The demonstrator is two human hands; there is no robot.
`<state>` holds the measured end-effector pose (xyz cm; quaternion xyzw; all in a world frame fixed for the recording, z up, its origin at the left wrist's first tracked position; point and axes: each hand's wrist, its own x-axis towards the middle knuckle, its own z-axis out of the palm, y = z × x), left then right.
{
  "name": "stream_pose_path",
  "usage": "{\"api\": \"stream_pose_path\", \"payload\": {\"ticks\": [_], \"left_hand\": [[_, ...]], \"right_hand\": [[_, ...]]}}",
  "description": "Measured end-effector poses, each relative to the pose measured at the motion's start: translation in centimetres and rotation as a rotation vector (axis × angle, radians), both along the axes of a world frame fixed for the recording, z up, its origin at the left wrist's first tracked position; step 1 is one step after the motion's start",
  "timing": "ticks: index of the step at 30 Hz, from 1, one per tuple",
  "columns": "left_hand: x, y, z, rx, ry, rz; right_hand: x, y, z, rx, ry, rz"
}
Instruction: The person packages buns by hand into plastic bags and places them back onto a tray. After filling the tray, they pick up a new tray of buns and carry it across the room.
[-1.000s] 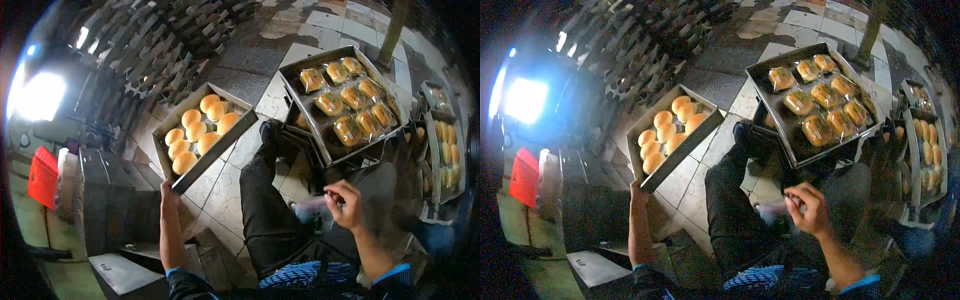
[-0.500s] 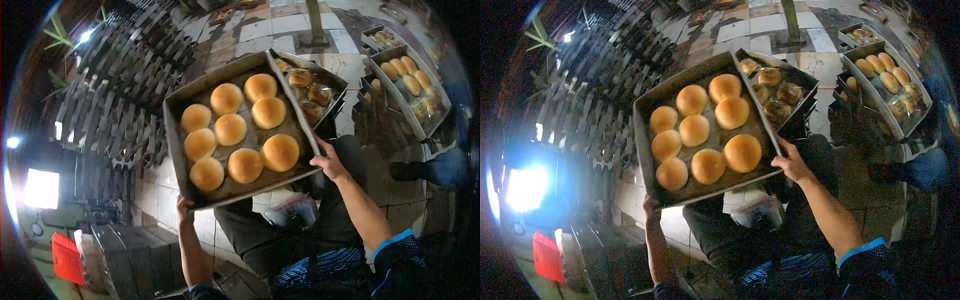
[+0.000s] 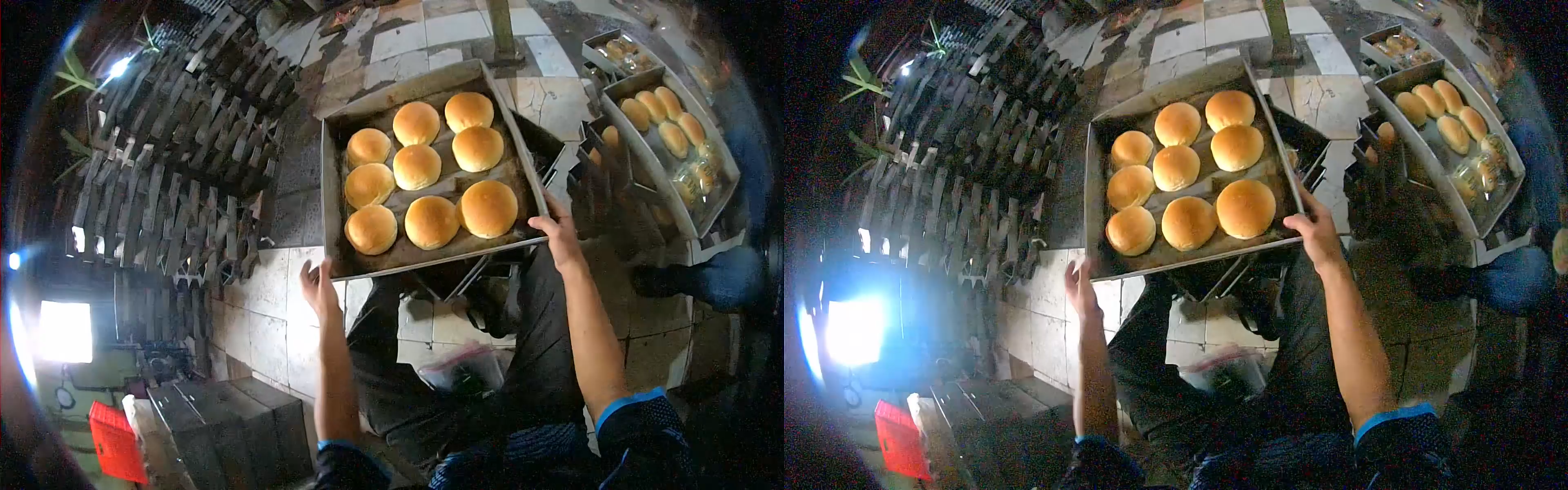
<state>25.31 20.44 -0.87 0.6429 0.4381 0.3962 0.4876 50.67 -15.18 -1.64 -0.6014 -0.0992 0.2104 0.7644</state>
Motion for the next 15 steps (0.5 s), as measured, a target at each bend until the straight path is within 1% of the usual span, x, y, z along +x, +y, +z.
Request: {"api": "stream_pose_path", "payload": {"ticks": [1,3,4,5,7,8,9,10,11,12,13,14,15], "left_hand": [[-1.3,-2.2,-0.2,0.226,0.021,0.127],[-3.7,-8.4,-0.2,0.334,0.063,0.055],[-5.8,-11.5,-0.6,0.189,0.109,-0.095],[-5.8,-15.1,0.8,0.313,0.171,-0.286],[-7.7,-18.7,-0.8,0.566,0.431,-0.628],[-8.7,-20.6,-1.8,0.359,0.442,-0.654],[-9.4,-21.9,-2.4,0.152,0.447,-0.677],[-9.5,-22.7,-1.6,0.112,0.400,-0.607],[-9.9,-22.7,-1.7,0.112,0.397,-0.613],[-10.5,-22.3,-1.9,0.111,0.394,-0.615],[-10.9,-22.0,-1.8,0.109,0.390,-0.615],[-10.8,-21.8,-1.7,0.122,0.386,-0.598],[-10.7,-21.5,-1.1,0.161,0.353,-0.619]], "right_hand": [[0.3,0.0,-0.3,0.023,-0.050,0.004],[0.7,0.0,-0.6,0.009,-0.058,0.003],[0.7,0.0,0.1,-0.003,-0.033,0.005],[0.6,0.0,-0.1,-0.047,-0.045,-0.019],[0.8,-0.1,-0.8,-0.139,-0.085,-0.053],[0.5,0.1,-1.6,-0.267,-0.309,-0.221],[-0.4,0.1,-0.3,-0.337,-0.526,-0.342],[-1.9,0.2,2.2,-0.399,-0.748,-0.459],[-3.8,0.4,4.1,-0.450,-0.971,-0.573],[-6.1,0.6,5.2,-0.403,-0.995,-0.539],[-8.4,0.6,5.9,-0.355,-0.999,-0.376],[-10.4,1.0,6.7,-0.280,-1.010,-0.113],[-12.8,1.5,6.6,-0.252,-0.850,0.170]]}}
